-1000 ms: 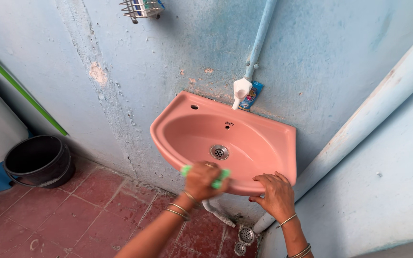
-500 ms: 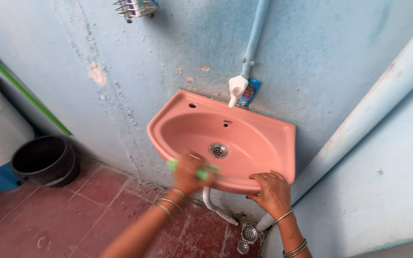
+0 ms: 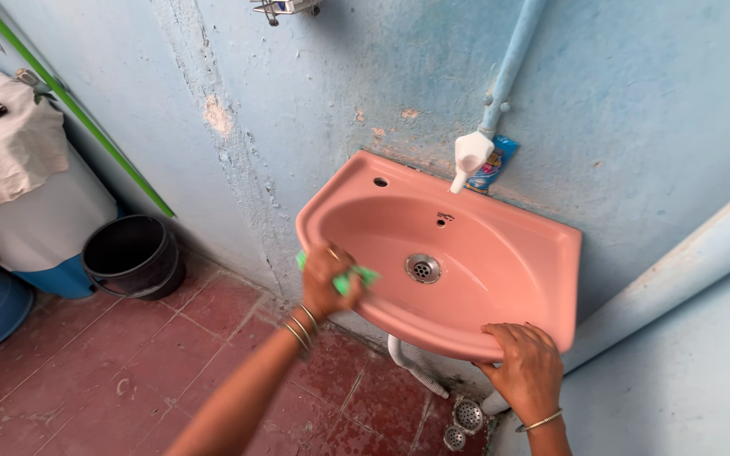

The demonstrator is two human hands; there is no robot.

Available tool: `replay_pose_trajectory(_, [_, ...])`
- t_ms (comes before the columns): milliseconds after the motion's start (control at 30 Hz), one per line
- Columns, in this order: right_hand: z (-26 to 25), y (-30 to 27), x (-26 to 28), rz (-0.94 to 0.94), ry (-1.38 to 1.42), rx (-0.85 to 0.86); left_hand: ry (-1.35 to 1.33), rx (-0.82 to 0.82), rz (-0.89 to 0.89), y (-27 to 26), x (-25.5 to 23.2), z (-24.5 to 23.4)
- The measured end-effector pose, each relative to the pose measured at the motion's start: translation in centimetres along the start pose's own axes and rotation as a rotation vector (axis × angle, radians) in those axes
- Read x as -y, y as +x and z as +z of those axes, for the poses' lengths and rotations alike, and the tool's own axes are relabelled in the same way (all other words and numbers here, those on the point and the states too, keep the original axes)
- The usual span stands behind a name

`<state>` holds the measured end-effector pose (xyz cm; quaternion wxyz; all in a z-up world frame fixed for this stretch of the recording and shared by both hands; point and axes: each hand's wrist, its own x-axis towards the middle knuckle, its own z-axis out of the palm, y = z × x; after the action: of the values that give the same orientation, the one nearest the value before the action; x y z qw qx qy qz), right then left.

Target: The person scrubs a pink wall-mounted sink with a green sponge, repeatedly wiping the basin, rim, and drain area. The person uses both hands to scrub different sections of the sink surface throughout the clip.

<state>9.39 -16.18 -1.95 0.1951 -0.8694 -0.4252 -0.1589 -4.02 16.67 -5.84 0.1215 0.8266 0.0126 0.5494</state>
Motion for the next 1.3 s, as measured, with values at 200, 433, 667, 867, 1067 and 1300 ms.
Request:
replay_pose_trajectory(200, [0.3, 0.2, -0.4, 0.0, 0.002, 0.077, -0.124, 0.299, -0.183, 3.6, 12.1, -1.4])
replay_pose_trajectory(433, [1.3, -0.3, -0.7, -0.007, -0.024, 0.079, -0.124, 0.398, -0.269, 2.6, 4.8, -1.3])
replay_pose_trajectory(667, [1.3, 1.2, 4.6, 0.033, 0.035, 0.254, -0.024, 0.565, -0.084, 3.1, -12.6, 1.0])
replay_pose_trajectory(867, [0.3, 2.4, 6.4, 0.131, -0.038, 0.361, -0.145, 0.574, -0.281, 3.1, -2.6, -0.8])
replay_pose_trajectory(1067, [0.5, 2.3, 6.1, 0.077, 0.011, 0.327, 0.153, 0.874, -0.063, 7.3, 7.3, -0.8])
replay_pose_trajectory(1300, [3.3, 0.9, 2.2, -0.122, 0.306, 0.087, -0.177, 1.676, -0.191, 6.9, -9.2, 7.9])
